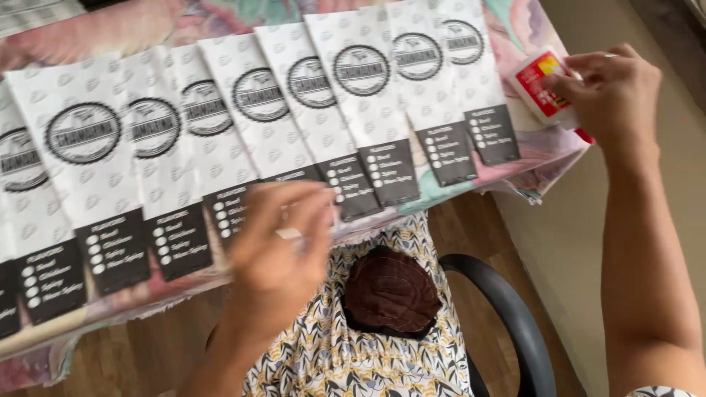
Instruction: The person arranges multiple white paper food packages on a table, applies glue to the bottom flaps, and folds them to seal. The person handles the packages one at a time and uses a glue bottle to secure the closures.
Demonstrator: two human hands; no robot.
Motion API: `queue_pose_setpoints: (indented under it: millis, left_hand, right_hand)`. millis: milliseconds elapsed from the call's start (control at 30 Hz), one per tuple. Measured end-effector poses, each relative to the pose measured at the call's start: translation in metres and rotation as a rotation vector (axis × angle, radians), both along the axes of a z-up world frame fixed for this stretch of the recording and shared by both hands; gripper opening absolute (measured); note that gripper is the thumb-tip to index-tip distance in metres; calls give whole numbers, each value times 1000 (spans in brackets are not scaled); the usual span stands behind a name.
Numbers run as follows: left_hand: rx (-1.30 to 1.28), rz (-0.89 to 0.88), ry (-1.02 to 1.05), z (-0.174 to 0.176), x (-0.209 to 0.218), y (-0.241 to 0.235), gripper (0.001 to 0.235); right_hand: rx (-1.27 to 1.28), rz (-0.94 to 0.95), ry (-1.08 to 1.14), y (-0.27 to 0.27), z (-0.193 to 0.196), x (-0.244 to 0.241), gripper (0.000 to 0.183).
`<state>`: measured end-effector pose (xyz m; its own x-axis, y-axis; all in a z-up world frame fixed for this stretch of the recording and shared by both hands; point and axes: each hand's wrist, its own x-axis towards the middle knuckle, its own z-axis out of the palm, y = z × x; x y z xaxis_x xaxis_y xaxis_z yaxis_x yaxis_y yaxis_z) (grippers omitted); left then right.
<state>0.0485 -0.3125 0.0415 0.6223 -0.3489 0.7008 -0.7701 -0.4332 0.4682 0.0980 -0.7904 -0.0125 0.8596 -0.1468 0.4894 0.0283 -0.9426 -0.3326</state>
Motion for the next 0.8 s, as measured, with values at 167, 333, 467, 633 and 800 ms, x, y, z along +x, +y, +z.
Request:
queue_pose_setpoints:
  millis: [167, 333, 467, 633, 800]
  left_hand:
    - [-24, -252, -69, -30, 11, -122, 15]
    - [95, -272, -32, -56, 23, -191, 34]
    - [165, -134, -101, -55, 24, -216, 40]
    - [183, -113, -105, -83, 26, -224, 34]
    - [131, -138, -85, -89, 22, -226, 24]
  right_hand:
    - [-238, 269, -307, 44, 19, -42, 20]
    - [-39, 537, -117, 63, 8, -75, 31]
    - [40, 567, -190, 73, -6, -65, 32]
    - [82, 640, -288, 68, -15, -62, 20]
    - [144, 654, -345, 61, -27, -63, 12]
